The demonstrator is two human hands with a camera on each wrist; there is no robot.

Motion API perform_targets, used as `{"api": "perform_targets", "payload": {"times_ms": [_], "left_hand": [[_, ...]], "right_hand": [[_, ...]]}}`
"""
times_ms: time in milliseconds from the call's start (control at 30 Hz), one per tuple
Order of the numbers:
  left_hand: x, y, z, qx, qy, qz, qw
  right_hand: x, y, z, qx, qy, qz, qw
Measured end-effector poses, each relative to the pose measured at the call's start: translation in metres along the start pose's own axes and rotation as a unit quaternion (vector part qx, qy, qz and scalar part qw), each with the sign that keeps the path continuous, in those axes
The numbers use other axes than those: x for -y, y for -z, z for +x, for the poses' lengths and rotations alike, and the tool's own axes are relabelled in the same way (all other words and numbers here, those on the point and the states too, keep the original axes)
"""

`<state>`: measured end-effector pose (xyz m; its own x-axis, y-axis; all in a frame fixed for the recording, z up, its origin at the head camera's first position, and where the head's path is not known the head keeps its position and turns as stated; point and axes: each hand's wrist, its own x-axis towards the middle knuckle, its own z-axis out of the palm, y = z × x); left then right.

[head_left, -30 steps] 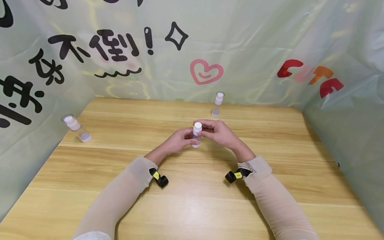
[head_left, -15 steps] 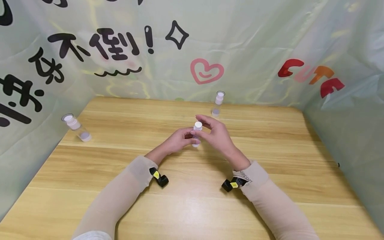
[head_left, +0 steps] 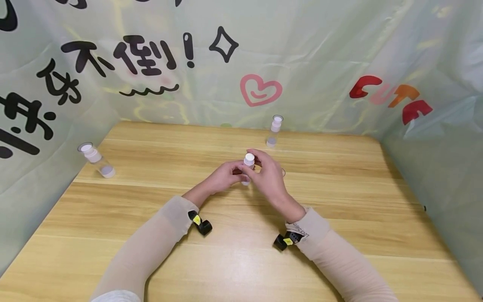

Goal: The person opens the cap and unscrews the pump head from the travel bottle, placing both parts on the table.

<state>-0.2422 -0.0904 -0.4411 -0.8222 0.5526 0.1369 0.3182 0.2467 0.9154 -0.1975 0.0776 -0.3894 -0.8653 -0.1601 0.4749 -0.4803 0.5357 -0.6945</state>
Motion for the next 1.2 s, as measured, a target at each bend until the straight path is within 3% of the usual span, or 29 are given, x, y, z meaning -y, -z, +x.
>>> {"api": "perform_targets", "payload": {"times_ms": [200,400,867,1200], "left_hand": [[0.001,0.000,0.000,0.006,-0.007,-0.021,0.9997],[0.000,0.000,0.000,0.005,-0.003,-0.011,0.9999],[-0.001,0.001,0.001,0.016,0.004,-0.008,0.9998],[-0.002,0.000,0.001,0.010,0.007,-0.014,0.9998]], "right_hand": [[-0.001,0.001,0.002,0.010,-0.012,0.002,1.000],[-0.006,0.008,0.009,0.063,-0.016,0.056,0.996],[-0.024,0.026,0.024,0.188,0.000,0.159,0.969],[-0.027,0.031,0.029,0.210,-0.003,0.162,0.964]]}}
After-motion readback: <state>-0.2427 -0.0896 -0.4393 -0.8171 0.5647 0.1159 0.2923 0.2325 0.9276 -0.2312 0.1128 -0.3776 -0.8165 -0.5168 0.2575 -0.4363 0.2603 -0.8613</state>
